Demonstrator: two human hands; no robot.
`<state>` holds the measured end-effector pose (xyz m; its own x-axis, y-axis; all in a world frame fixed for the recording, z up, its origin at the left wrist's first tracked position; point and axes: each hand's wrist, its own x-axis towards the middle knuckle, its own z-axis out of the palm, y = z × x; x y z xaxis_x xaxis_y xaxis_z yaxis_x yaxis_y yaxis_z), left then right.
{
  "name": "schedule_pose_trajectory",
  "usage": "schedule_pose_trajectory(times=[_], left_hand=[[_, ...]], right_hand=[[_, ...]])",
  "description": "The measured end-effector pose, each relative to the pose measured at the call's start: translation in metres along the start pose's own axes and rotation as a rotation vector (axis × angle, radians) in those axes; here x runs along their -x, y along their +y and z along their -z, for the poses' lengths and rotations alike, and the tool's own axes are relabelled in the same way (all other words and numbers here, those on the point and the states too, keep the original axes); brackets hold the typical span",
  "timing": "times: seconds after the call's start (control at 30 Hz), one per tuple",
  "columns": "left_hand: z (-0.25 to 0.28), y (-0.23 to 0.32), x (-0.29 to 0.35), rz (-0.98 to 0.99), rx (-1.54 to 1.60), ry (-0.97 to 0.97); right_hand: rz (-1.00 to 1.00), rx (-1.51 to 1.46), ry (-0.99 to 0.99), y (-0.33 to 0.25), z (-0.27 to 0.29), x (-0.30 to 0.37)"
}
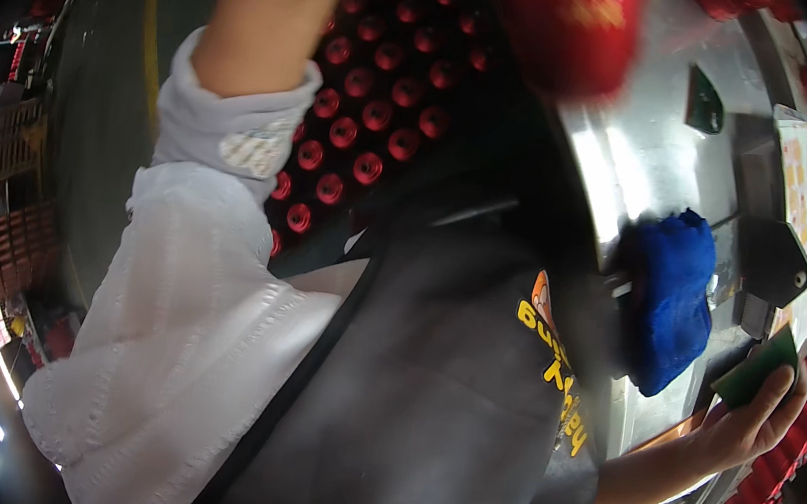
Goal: The person applies gold decorative stickers to a red cylindrical container, using a green plastic scraper to smooth each label and a wooden stick to press edges. The person handles multiple red containers and sticker sheets on a metal workbench.
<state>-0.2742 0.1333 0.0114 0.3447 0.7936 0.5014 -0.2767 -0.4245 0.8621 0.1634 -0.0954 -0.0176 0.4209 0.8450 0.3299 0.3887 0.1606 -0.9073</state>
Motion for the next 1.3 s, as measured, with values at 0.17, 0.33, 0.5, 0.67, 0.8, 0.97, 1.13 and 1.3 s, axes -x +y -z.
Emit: schedule_pose_trajectory(times=[0.17, 0.33, 0.5, 0.67, 0.8, 0.97, 1.13, 1.3], left_hand=[[0.069, -0.037, 0.052, 0.065, -0.563, 0.46], [0.083, -0.152, 0.13, 0.185, -1.13, 0.518], [0.057, -0.258, 0.18, 0.309, -1.059, 0.289], [0.031, -0.346, 0.227, 0.479, -1.27, 0.032], [0.026, -0.436, 0.267, 0.489, -1.479, -0.007], [0.018, -0.46, 0.285, 0.665, -1.576, -0.174], [0.025, -0.45, 0.287, 0.815, -1.552, -0.282], [0.028, -0.432, 0.272, 0.752, -1.51, -0.173]], right_hand=[[0.285, 0.238, -0.385, -0.028, -0.089, -0.013], [0.458, 0.574, -0.632, -0.014, -0.151, 0.014], [0.526, 0.991, -0.724, -0.018, -0.186, 0.023], [0.445, 0.998, -0.766, -0.02, -0.195, 0.026], [0.424, 0.932, -0.814, -0.026, -0.203, 0.018], [0.345, 0.91, -0.835, -0.026, -0.205, 0.019], [0.258, 0.861, -0.826, -0.026, -0.21, 0.015], [0.255, 0.869, -0.795, -0.018, -0.216, 0.015]])
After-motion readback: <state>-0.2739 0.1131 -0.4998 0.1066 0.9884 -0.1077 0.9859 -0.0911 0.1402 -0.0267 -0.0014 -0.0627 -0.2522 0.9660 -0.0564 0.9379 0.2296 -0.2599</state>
